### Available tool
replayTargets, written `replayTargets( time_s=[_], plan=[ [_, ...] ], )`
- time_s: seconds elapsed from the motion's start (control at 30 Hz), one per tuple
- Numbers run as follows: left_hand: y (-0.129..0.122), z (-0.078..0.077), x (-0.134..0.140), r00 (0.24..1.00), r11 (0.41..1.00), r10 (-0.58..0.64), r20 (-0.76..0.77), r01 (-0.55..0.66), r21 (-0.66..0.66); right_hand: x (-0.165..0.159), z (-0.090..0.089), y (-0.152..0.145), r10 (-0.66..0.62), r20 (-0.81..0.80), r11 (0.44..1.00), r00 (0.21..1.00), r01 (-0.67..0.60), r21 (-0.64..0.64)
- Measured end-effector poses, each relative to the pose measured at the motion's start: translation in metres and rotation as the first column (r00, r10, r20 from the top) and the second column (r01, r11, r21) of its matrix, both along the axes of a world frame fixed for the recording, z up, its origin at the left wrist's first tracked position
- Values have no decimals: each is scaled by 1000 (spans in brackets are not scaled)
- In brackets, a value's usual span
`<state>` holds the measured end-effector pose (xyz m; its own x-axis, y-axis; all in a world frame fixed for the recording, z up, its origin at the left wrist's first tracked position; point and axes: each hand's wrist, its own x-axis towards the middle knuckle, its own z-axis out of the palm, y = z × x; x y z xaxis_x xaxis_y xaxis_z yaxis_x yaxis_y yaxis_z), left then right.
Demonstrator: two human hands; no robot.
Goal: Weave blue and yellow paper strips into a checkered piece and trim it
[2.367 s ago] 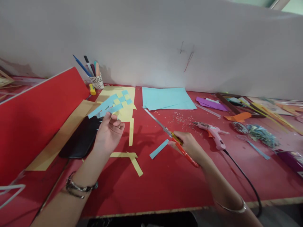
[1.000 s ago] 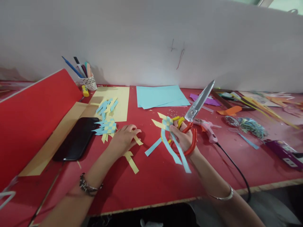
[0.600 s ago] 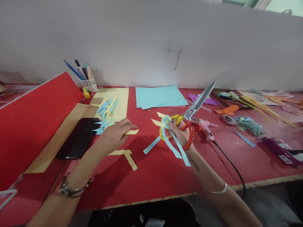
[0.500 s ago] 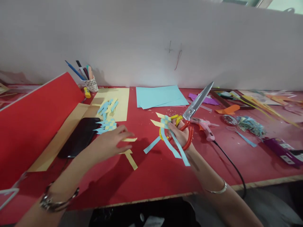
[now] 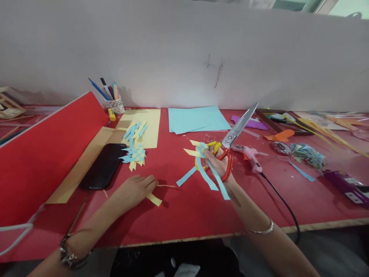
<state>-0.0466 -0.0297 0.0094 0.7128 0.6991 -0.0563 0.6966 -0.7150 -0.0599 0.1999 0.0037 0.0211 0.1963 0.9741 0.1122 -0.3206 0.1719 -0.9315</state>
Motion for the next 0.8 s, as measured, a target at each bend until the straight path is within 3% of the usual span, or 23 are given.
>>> replayTargets(
  time_s=[0.07,0.17,0.27,0.5,0.8],
  plan=[
    [-1,6,5,997,997,64,-31,-65,-31,0,1,0,3,0,1000,1000,-3,4],
    [0,20,17,938,932,335,-83,-343,-119,0,2,2,16,-5,1000,1000,-15,11],
    [5,30,41,905,898,421,-65,-426,-110,-1,2,1,23,-9,1000,1000,-22,15],
    [10,23,105,906,894,424,-20,-422,-152,-1,5,-1,-7,18,1000,1000,7,12],
    [1,16,108,927,906,374,-14,-369,-209,-2,-1,0,18,19,999,1000,-17,-33]
  ],
)
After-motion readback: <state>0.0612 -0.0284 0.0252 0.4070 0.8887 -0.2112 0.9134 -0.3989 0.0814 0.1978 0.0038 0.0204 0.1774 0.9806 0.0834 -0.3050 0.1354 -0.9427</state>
